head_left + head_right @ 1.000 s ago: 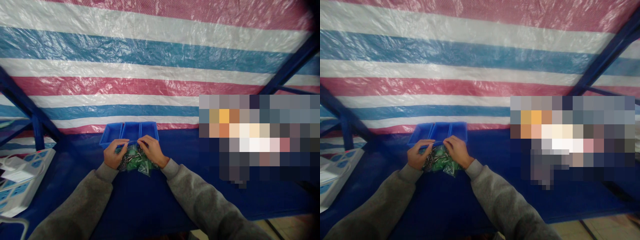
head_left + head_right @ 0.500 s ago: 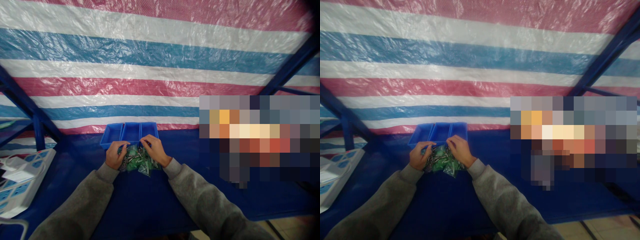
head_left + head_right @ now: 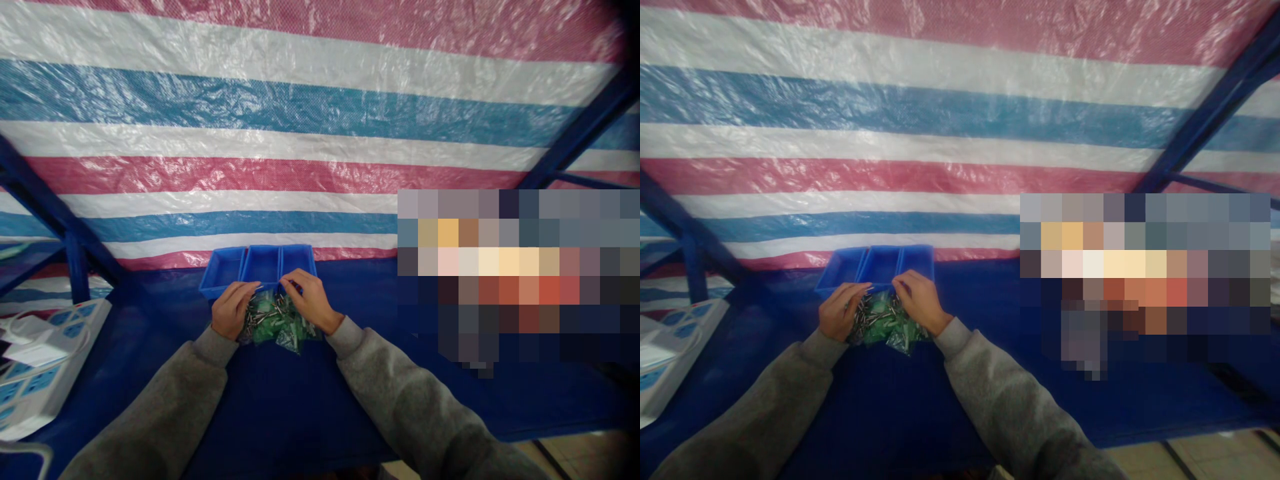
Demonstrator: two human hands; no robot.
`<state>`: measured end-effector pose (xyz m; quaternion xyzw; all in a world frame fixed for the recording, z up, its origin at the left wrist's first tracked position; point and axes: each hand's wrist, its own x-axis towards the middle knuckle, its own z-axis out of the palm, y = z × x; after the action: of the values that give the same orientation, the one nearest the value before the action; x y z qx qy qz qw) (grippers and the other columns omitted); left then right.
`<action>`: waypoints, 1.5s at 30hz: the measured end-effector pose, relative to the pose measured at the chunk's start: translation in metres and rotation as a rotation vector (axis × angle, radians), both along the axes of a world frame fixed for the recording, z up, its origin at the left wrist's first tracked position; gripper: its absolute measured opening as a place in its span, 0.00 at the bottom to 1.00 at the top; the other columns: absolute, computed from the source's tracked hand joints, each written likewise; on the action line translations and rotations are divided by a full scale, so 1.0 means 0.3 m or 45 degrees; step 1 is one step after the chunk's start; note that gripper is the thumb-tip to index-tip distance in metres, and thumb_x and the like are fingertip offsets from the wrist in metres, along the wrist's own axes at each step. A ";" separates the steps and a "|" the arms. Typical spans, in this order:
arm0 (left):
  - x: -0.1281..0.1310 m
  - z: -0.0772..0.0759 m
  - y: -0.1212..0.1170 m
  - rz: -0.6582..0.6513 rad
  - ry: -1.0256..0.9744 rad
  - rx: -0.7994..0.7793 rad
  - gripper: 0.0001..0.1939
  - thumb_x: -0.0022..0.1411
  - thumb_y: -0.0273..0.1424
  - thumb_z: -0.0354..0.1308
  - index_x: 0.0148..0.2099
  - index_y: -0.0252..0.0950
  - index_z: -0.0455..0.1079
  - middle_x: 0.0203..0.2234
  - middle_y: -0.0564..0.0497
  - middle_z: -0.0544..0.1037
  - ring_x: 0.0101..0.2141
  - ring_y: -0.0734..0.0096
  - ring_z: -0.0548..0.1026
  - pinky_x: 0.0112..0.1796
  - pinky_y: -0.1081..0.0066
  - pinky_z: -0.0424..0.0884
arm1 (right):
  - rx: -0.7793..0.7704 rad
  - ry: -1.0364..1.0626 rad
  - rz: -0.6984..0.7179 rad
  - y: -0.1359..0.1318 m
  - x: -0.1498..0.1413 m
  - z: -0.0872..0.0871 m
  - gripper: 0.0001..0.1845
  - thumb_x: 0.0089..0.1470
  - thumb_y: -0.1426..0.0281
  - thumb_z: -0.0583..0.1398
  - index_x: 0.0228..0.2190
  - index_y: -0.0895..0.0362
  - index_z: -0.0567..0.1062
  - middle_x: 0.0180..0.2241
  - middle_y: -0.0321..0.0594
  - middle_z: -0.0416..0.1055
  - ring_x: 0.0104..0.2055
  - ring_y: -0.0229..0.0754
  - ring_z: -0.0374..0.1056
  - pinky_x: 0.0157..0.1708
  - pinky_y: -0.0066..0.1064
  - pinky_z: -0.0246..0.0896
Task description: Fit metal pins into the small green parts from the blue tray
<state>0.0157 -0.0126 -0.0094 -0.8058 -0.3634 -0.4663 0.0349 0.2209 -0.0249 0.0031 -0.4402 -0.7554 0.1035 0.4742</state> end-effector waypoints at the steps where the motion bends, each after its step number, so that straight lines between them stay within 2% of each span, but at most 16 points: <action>1: 0.001 0.000 0.000 0.036 -0.020 0.005 0.11 0.64 0.31 0.49 0.42 0.35 0.72 0.35 0.48 0.77 0.37 0.71 0.74 0.43 0.71 0.69 | 0.001 -0.001 0.003 0.000 0.000 0.000 0.11 0.60 0.68 0.53 0.32 0.57 0.74 0.30 0.38 0.71 0.33 0.37 0.66 0.36 0.27 0.58; 5: 0.002 -0.002 0.001 0.158 -0.090 0.003 0.11 0.62 0.34 0.52 0.40 0.34 0.72 0.32 0.49 0.79 0.35 0.71 0.76 0.40 0.73 0.71 | -0.007 -0.004 0.050 -0.003 -0.005 -0.001 0.11 0.60 0.68 0.53 0.34 0.56 0.74 0.31 0.38 0.71 0.33 0.37 0.66 0.36 0.27 0.59; 8: 0.003 -0.005 0.002 0.188 -0.131 -0.044 0.12 0.62 0.36 0.53 0.40 0.34 0.72 0.29 0.52 0.79 0.31 0.73 0.77 0.37 0.75 0.71 | -0.017 -0.004 0.126 -0.008 -0.011 -0.003 0.11 0.59 0.67 0.53 0.35 0.56 0.74 0.32 0.39 0.71 0.33 0.37 0.66 0.35 0.27 0.59; 12: 0.009 -0.006 -0.003 0.178 -0.170 -0.086 0.13 0.61 0.38 0.53 0.40 0.35 0.71 0.26 0.54 0.78 0.26 0.75 0.77 0.33 0.77 0.71 | -0.028 -0.022 0.219 -0.011 -0.019 -0.010 0.10 0.59 0.67 0.54 0.36 0.56 0.74 0.32 0.39 0.71 0.34 0.37 0.66 0.35 0.27 0.60; 16: 0.012 -0.002 -0.010 0.159 -0.181 -0.130 0.13 0.61 0.39 0.53 0.41 0.35 0.70 0.23 0.56 0.77 0.21 0.77 0.75 0.29 0.78 0.70 | -0.041 -0.024 0.233 -0.010 -0.023 -0.018 0.10 0.59 0.66 0.55 0.36 0.56 0.74 0.32 0.39 0.71 0.33 0.37 0.67 0.35 0.27 0.60; 21: 0.009 -0.001 -0.012 0.140 -0.095 -0.114 0.13 0.62 0.39 0.51 0.38 0.36 0.71 0.22 0.56 0.77 0.23 0.76 0.75 0.29 0.78 0.70 | -0.041 -0.033 0.258 -0.011 -0.024 -0.017 0.08 0.58 0.67 0.55 0.34 0.56 0.74 0.32 0.39 0.71 0.34 0.37 0.67 0.36 0.27 0.60; 28: 0.009 -0.008 -0.011 0.144 -0.078 -0.139 0.11 0.61 0.37 0.52 0.40 0.35 0.70 0.21 0.57 0.77 0.20 0.77 0.74 0.27 0.78 0.68 | -0.062 -0.048 0.298 -0.018 -0.027 -0.009 0.08 0.58 0.68 0.55 0.35 0.57 0.73 0.32 0.39 0.71 0.33 0.37 0.66 0.35 0.27 0.60; 36: 0.009 -0.007 -0.017 0.106 -0.067 -0.151 0.12 0.63 0.36 0.50 0.41 0.35 0.70 0.23 0.55 0.77 0.21 0.77 0.74 0.28 0.77 0.70 | -0.061 -0.021 0.307 -0.021 -0.029 -0.012 0.09 0.58 0.67 0.55 0.35 0.56 0.73 0.32 0.38 0.71 0.33 0.37 0.66 0.35 0.27 0.59; 40: 0.007 -0.007 -0.014 0.094 -0.092 -0.150 0.13 0.63 0.35 0.51 0.47 0.36 0.68 0.28 0.54 0.79 0.29 0.74 0.77 0.37 0.75 0.71 | -0.059 0.062 0.177 -0.017 -0.023 -0.001 0.10 0.59 0.66 0.54 0.34 0.56 0.74 0.31 0.38 0.71 0.32 0.37 0.66 0.35 0.27 0.59; 42: 0.009 -0.001 -0.013 0.098 -0.087 -0.101 0.12 0.62 0.35 0.52 0.45 0.36 0.71 0.32 0.52 0.79 0.34 0.71 0.77 0.41 0.73 0.71 | -0.060 0.113 0.136 -0.012 -0.020 0.003 0.10 0.59 0.67 0.54 0.34 0.57 0.74 0.31 0.38 0.72 0.32 0.37 0.66 0.34 0.27 0.59; 45: 0.013 0.007 -0.014 0.093 -0.060 -0.064 0.10 0.62 0.34 0.53 0.38 0.36 0.73 0.33 0.51 0.79 0.35 0.70 0.77 0.42 0.72 0.71 | -0.070 0.143 0.126 -0.007 -0.018 0.002 0.10 0.58 0.67 0.54 0.33 0.57 0.74 0.31 0.38 0.72 0.32 0.37 0.66 0.34 0.27 0.59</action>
<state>0.0196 -0.0167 -0.0074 -0.7815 -0.4049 -0.4741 0.0232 0.2154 -0.0270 0.0038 -0.4087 -0.7454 0.1719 0.4978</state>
